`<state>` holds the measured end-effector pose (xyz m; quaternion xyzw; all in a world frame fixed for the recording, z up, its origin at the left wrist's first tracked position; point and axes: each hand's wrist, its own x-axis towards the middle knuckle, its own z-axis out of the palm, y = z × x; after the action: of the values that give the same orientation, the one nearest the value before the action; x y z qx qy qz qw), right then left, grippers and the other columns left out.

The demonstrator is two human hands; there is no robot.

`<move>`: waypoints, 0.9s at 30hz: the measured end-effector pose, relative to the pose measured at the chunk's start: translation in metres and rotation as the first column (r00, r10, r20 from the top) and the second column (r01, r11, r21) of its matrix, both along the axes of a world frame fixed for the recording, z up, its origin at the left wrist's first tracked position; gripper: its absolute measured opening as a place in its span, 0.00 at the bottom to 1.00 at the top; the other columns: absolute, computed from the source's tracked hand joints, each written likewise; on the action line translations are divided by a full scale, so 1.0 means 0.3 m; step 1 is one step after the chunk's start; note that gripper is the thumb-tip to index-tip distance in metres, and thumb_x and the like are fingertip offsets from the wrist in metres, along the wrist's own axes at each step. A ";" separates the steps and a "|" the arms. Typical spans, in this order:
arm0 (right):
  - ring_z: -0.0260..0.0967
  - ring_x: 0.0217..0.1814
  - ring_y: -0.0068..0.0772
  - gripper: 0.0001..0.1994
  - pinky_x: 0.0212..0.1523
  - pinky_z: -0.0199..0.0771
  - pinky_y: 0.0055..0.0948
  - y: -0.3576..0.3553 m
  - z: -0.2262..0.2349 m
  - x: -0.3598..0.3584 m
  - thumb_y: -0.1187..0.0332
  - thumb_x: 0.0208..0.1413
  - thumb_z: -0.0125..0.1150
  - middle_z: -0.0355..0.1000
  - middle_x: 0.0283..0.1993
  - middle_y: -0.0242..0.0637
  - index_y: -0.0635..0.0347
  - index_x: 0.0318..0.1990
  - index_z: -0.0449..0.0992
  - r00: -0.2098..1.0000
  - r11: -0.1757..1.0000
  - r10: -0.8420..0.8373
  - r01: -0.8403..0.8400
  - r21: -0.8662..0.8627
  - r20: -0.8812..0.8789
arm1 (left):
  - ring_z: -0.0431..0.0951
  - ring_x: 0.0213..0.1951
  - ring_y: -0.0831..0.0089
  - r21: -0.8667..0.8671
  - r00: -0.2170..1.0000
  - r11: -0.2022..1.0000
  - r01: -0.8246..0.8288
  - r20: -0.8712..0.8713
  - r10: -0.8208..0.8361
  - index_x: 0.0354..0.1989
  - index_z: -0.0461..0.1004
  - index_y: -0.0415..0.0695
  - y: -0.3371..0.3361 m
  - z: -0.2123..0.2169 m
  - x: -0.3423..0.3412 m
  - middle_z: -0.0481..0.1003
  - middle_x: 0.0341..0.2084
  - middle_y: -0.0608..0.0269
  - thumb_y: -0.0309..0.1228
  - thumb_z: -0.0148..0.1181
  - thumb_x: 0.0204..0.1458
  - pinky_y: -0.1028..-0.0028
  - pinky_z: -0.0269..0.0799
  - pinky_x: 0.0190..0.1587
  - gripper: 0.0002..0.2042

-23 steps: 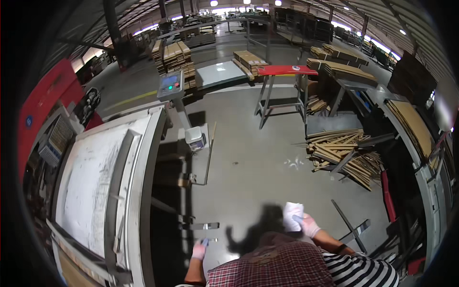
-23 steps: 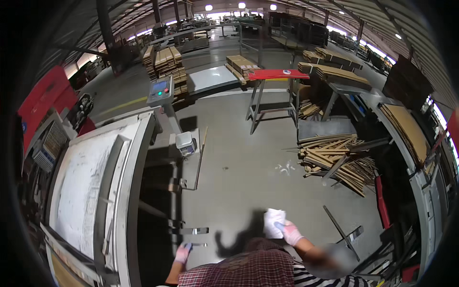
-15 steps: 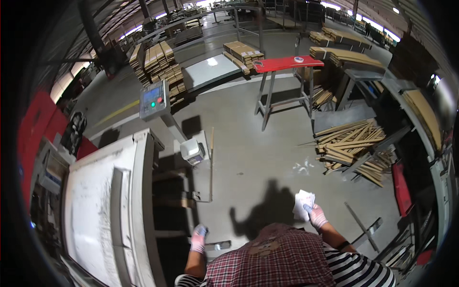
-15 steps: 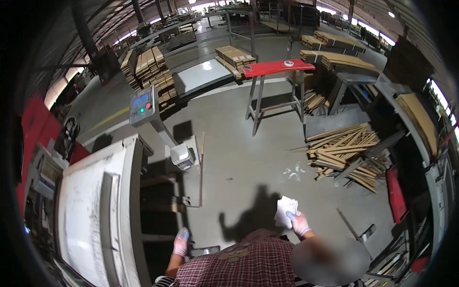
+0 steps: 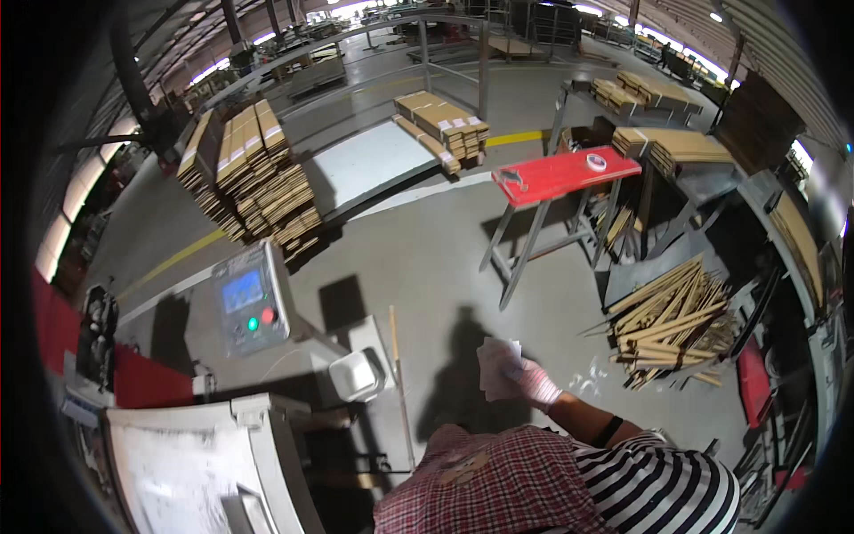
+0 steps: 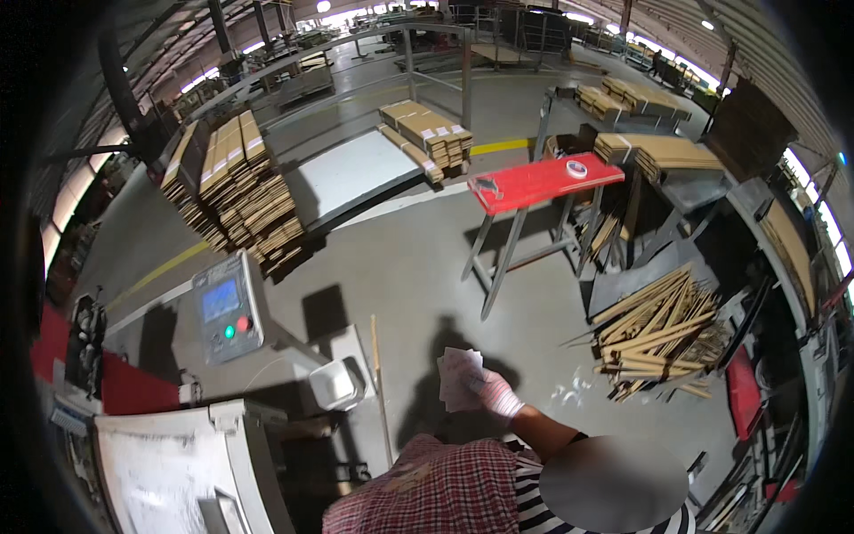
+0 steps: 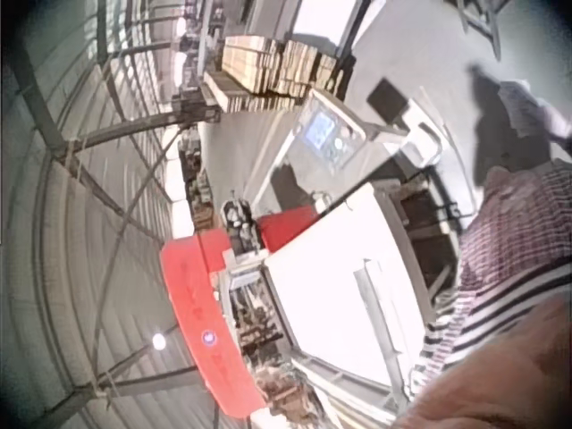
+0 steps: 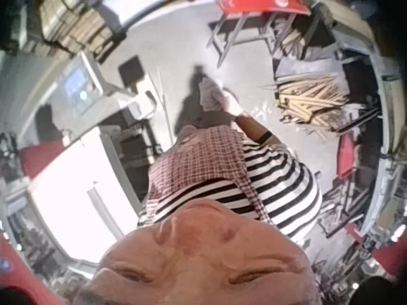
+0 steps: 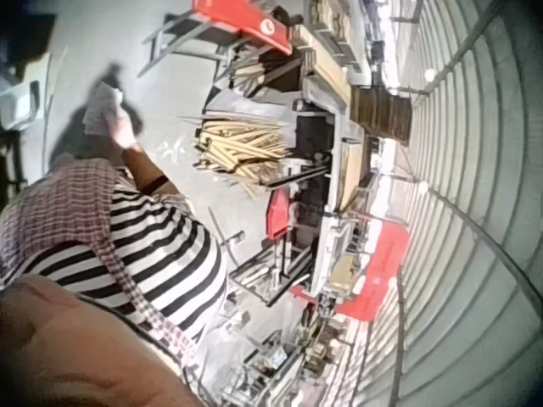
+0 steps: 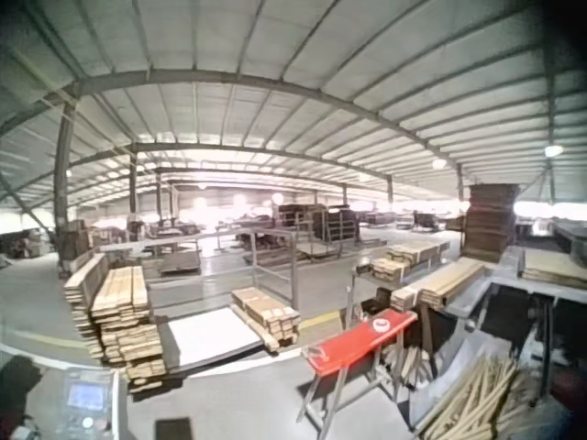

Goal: The recorder is applying product labels to cardboard boxes and using a tape dispenser to secure them.

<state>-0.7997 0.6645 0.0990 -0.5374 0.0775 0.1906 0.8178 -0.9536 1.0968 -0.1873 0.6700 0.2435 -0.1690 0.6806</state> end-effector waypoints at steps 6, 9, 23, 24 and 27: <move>0.70 0.46 0.23 0.14 0.47 0.71 0.27 -0.100 0.050 0.397 0.63 0.62 0.54 0.74 0.45 0.30 0.61 0.50 0.74 0.983 0.968 -0.169 0.180 -0.176 0.076 | 0.75 0.41 0.68 0.474 0.940 0.861 0.187 0.167 -0.296 0.48 0.73 0.39 -0.195 0.610 1.119 0.77 0.41 0.57 0.38 0.57 0.56 0.73 0.69 0.45 0.16; 0.69 0.50 0.26 0.15 0.53 0.67 0.28 -0.106 -0.025 0.640 0.67 0.61 0.54 0.73 0.49 0.32 0.61 0.53 0.72 0.960 0.954 -0.277 0.281 -0.101 0.050 | 0.71 0.54 0.72 -0.009 0.836 0.934 0.358 0.449 -0.316 0.56 0.68 0.36 -0.392 0.894 1.589 0.73 0.51 0.56 0.33 0.52 0.60 0.73 0.62 0.58 0.18; 0.66 0.54 0.29 0.21 0.56 0.65 0.32 -0.048 0.193 2.088 0.62 0.57 0.58 0.72 0.52 0.40 0.63 0.55 0.68 0.917 0.961 -0.085 0.179 -0.212 0.390 | 0.65 0.58 0.67 -0.438 0.797 0.669 0.601 0.389 -0.461 0.61 0.61 0.37 -0.892 1.190 2.750 0.66 0.56 0.59 0.37 0.49 0.60 0.68 0.60 0.60 0.23; 0.66 0.54 0.29 0.21 0.56 0.65 0.32 -0.062 0.159 2.179 0.62 0.57 0.58 0.72 0.52 0.40 0.63 0.55 0.68 0.909 0.952 -0.126 0.223 -0.210 0.397 | 0.65 0.58 0.67 -0.434 0.773 0.641 0.633 0.394 -0.497 0.61 0.61 0.37 -0.913 1.172 2.850 0.66 0.56 0.59 0.37 0.49 0.60 0.68 0.60 0.60 0.23; 0.66 0.50 0.24 0.20 0.53 0.66 0.29 -0.114 0.159 2.452 0.59 0.59 0.57 0.73 0.47 0.37 0.62 0.53 0.69 0.881 0.937 -0.128 0.257 -0.235 0.456 | 0.70 0.54 0.67 -0.110 0.613 0.682 0.723 0.557 -0.561 0.56 0.66 0.39 -0.993 1.088 3.157 0.69 0.53 0.60 0.38 0.54 0.58 0.67 0.66 0.57 0.21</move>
<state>-0.0640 0.6303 0.1467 -0.6690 -0.0258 -0.0301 0.7422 -0.0064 0.7990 0.1391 0.6101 -0.2251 -0.2705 0.7098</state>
